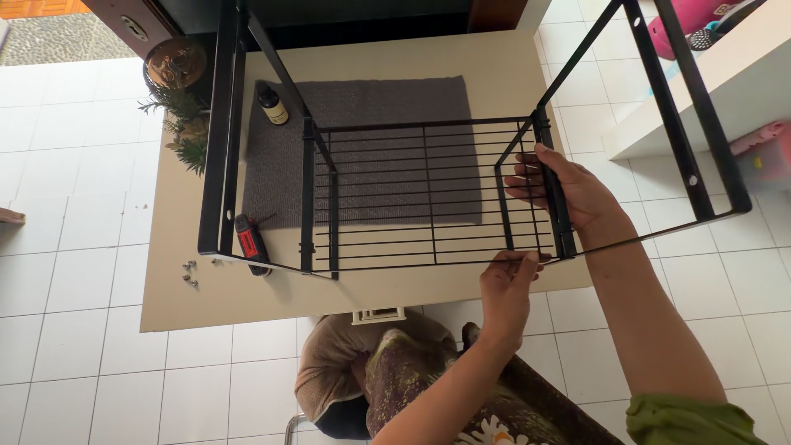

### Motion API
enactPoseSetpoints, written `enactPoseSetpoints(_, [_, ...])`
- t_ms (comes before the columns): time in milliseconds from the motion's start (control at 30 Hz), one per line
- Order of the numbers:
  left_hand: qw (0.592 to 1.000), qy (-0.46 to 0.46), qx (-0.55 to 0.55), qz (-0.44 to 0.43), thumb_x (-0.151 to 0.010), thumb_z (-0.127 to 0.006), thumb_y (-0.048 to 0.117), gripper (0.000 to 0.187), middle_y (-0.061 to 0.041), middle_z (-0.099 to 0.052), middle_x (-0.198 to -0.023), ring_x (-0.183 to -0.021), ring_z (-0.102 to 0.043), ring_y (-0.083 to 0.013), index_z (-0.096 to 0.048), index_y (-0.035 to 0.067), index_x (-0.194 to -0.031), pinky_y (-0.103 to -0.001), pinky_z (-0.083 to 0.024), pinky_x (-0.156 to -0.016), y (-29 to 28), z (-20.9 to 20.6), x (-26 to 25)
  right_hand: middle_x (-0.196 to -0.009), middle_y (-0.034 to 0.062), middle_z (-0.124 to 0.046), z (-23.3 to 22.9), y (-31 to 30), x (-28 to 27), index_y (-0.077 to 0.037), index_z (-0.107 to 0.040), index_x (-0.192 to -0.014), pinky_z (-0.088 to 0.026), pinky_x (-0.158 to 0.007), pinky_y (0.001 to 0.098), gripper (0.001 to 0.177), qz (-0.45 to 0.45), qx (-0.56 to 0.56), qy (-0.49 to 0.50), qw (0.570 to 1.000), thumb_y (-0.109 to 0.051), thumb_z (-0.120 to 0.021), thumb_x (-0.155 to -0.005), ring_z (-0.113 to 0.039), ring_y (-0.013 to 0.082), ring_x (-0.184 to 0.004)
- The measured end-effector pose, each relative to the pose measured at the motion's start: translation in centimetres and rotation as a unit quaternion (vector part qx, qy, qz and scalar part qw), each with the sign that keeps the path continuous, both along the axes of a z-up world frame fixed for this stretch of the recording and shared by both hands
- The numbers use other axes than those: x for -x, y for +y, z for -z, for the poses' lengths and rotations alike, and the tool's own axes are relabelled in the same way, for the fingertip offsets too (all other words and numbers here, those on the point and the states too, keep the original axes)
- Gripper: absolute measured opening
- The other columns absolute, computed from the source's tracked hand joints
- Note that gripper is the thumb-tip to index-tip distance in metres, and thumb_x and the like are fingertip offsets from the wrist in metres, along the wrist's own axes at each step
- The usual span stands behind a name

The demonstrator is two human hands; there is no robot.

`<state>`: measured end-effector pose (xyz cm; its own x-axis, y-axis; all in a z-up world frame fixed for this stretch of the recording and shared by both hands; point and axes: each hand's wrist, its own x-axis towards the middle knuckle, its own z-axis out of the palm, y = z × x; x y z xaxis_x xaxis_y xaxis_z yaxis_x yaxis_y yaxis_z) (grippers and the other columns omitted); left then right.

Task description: The person assembles a black metal wire rack on a table. They use a screwdriver to tighten screws on the frame, then attach a wire mesh panel and a rectangular frame piece, aligning and securing them together.

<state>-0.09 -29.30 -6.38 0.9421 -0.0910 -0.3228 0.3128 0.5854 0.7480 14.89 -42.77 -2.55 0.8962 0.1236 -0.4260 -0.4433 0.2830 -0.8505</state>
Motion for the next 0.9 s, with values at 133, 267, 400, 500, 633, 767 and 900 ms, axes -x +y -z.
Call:
enactPoseSetpoints(133, [1.000,0.009,-0.015,0.010,-0.101,-0.070,0.023,0.026,-0.010,-0.073,-0.104,-0.093,-0.064,-0.0153,-0.065,-0.002,-0.108,-0.029,-0.054,-0.085,0.1,-0.3,0.0,-0.096,0.0076,-0.066,0.6,-0.4,-0.4,-0.001,-0.063,-0.116,-0.060,-0.093,0.0402,0.036,-0.015,-0.027,-0.006,1.000,-0.036,-0.058,-0.106,-0.069,0.0203,-0.088])
enactPoseSetpoints(267, [0.991,-0.044,-0.097,0.081,-0.098,-0.069,0.024,0.036,-0.007,-0.071,-0.113,-0.101,-0.066,-0.0137,-0.058,0.002,-0.125,-0.031,-0.057,-0.085,2.9,-0.6,1.1,-0.090,0.0052,-0.063,1.8,-1.0,-0.8,0.000,-0.063,-0.117,-0.062,-0.097,0.0443,0.035,-0.016,-0.038,-0.010,0.999,-0.034,-0.060,-0.108,-0.065,0.0153,-0.082])
enactPoseSetpoints(400, [0.951,-0.066,-0.220,0.206,-0.097,-0.069,0.023,0.037,-0.001,-0.069,-0.115,-0.100,-0.068,-0.0120,-0.063,0.002,-0.127,-0.029,-0.061,-0.080,10.0,0.4,3.3,-0.089,0.0048,-0.061,2.3,-1.3,-0.9,0.001,-0.063,-0.119,-0.060,-0.100,0.0448,0.037,-0.035,-0.064,-0.019,0.997,-0.035,-0.061,-0.109,-0.063,0.0133,-0.080])
enactPoseSetpoints(500, [0.950,0.018,-0.252,0.183,-0.094,-0.073,0.017,0.023,-0.006,-0.073,-0.084,-0.074,-0.068,-0.0147,-0.074,0.002,-0.111,-0.028,-0.058,-0.067,18.1,0.5,5.5,-0.089,0.0053,-0.061,2.0,-1.2,-0.8,0.001,-0.063,-0.118,-0.059,-0.100,0.0454,0.039,-0.020,-0.035,-0.008,0.999,-0.036,-0.061,-0.107,-0.063,0.0139,-0.080])
enactPoseSetpoints(633, [0.950,0.040,-0.255,-0.176,-0.094,-0.067,0.009,0.016,-0.003,-0.073,-0.089,-0.074,-0.063,-0.0085,-0.077,0.001,-0.104,-0.025,-0.053,-0.067,28.7,0.3,6.7,-0.091,0.0050,-0.061,2.4,-1.6,-0.9,0.001,-0.062,-0.120,-0.058,-0.102,0.0464,0.039,-0.026,-0.058,-0.010,0.998,-0.036,-0.062,-0.109,-0.063,0.0127,-0.083])
enactPoseSetpoints(767, [0.809,-0.003,-0.449,-0.380,-0.094,-0.074,0.006,0.015,-0.008,-0.075,-0.094,-0.083,-0.068,-0.0136,-0.075,-0.001,-0.108,-0.028,-0.056,-0.075,36.1,1.4,3.9,-0.093,0.0053,-0.061,2.9,-2.0,-1.1,0.002,-0.060,-0.123,-0.057,-0.104,0.0462,0.039,-0.027,-0.053,-0.018,0.998,-0.036,-0.061,-0.111,-0.064,0.0144,-0.085])
enactPoseSetpoints(900, [0.738,-0.010,-0.543,-0.401,-0.089,-0.072,-0.001,0.025,-0.014,-0.071,-0.110,-0.092,-0.070,-0.0199,-0.071,-0.001,-0.114,-0.032,-0.058,-0.078,40.0,3.6,1.1,-0.089,0.0035,-0.060,3.0,-2.2,-1.2,0.001,-0.059,-0.128,-0.055,-0.103,0.0434,0.044,-0.009,0.050,-0.002,0.999,-0.039,-0.057,-0.108,-0.067,0.0183,-0.086])
